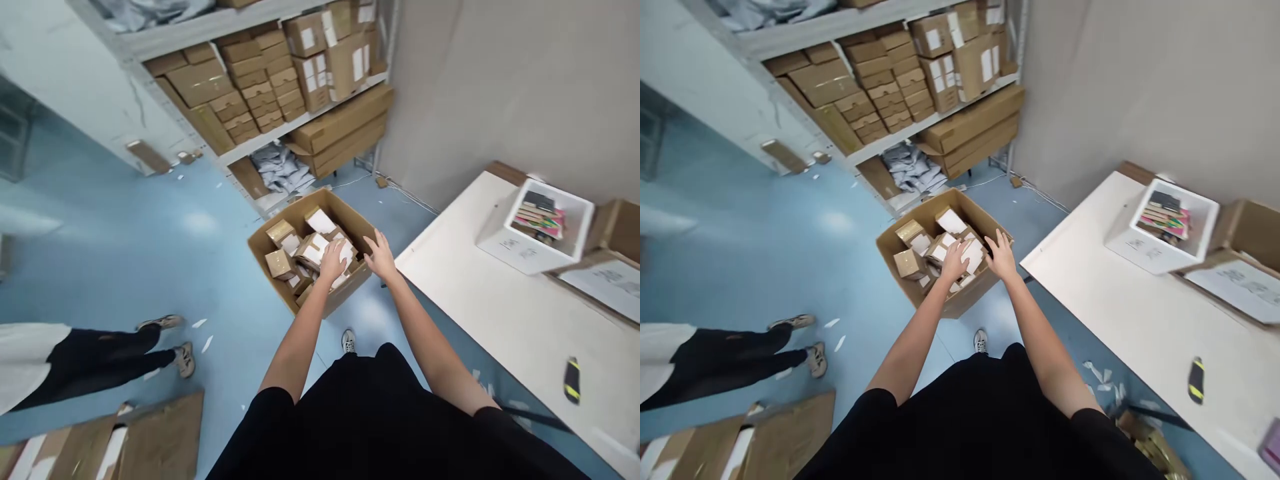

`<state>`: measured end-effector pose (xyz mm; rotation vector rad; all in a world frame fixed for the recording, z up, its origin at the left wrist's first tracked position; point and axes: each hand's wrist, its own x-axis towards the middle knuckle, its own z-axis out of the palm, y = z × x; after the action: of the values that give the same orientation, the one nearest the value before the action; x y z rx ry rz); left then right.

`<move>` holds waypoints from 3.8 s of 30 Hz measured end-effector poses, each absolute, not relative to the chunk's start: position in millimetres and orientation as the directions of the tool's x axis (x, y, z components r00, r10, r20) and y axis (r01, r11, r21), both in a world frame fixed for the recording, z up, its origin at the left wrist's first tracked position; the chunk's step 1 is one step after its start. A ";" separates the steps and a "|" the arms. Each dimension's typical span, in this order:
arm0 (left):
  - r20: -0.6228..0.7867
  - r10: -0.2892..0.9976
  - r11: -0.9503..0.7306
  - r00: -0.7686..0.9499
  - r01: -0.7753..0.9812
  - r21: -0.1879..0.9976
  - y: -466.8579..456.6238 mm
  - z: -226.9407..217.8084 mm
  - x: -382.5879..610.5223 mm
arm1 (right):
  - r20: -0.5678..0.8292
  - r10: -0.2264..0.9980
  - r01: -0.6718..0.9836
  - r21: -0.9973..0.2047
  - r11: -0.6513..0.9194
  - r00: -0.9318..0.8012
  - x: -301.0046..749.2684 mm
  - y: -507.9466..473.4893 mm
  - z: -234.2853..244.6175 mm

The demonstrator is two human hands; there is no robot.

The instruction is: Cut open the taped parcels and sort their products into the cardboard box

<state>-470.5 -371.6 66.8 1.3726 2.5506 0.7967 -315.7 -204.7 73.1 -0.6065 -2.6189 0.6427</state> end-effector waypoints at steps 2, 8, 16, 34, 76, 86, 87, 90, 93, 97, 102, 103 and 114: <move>0.068 0.748 0.540 -0.661 0.665 0.516 -391.0 54.6 -495.6 | 0.223 0.432 0.267 -0.522 0.810 -0.874 -356.1 -206.9 66.2; -0.147 0.569 0.743 -0.809 0.430 0.513 -406.1 9.5 -537.6 | 0.129 0.307 0.187 -0.557 0.809 -0.943 -443.6 -185.0 32.0; -0.423 0.424 0.855 -0.801 0.199 0.480 -353.3 -73.7 -569.3 | -0.148 0.217 0.263 -0.534 0.803 -0.965 -502.4 -135.1 -46.7; -0.672 0.112 0.915 -0.732 -0.187 0.357 -346.7 -204.0 -545.4 | -0.542 0.090 0.358 -0.413 0.837 -0.836 -544.0 -98.8 -202.6; -0.026 0.955 0.260 -0.295 0.794 0.549 -100.5 69.5 -264.2 | 0.035 0.968 0.864 -0.445 0.236 -0.247 -45.4 -48.5 58.6; -0.441 0.893 0.172 0.093 0.834 0.524 -30.7 -13.4 -52.0 | -0.486 0.861 0.879 -0.463 -0.111 -0.147 183.3 -52.7 -23.1; -0.466 0.881 0.183 0.074 0.857 0.481 -31.6 -16.1 -43.7 | -0.512 0.846 0.881 -0.458 -0.119 -0.152 189.9 -54.6 -27.4; -0.442 0.897 0.173 -0.015 0.932 0.318 -34.6 -16.3 -27.0 | -0.470 0.875 0.898 -0.427 -0.106 -0.120 196.8 -50.8 -33.5; -0.373 0.926 0.144 -0.060 0.969 0.202 -39.4 -14.3 -8.9 | -0.370 0.921 0.912 -0.409 -0.044 -0.122 196.1 -29.6 -32.0; -0.468 0.883 0.153 -0.047 0.970 0.191 -47.8 -20.2 18.0 | -0.407 0.874 0.911 -0.403 0.088 -0.265 199.3 10.0 -25.6; -0.566 0.824 0.141 -0.014 0.973 0.182 -28.2 -19.2 11.8 | -0.583 0.779 0.952 -0.301 0.060 -0.233 207.5 19.9 -22.4; -0.572 0.820 0.111 0.008 0.978 0.174 -17.7 -16.6 6.5 | -0.597 0.773 0.958 -0.282 0.048 -0.215 207.9 14.0 -22.3; -0.559 0.825 -0.051 0.083 0.996 0.073 64.7 -11.2 14.7 | -0.400 0.916 0.932 -0.316 -0.177 0.038 275.6 -39.2 -21.5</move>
<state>14.7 64.7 -11.2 1.9289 1.7923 -0.5182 275.6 -39.2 -21.5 -2.2858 -2.0347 0.8372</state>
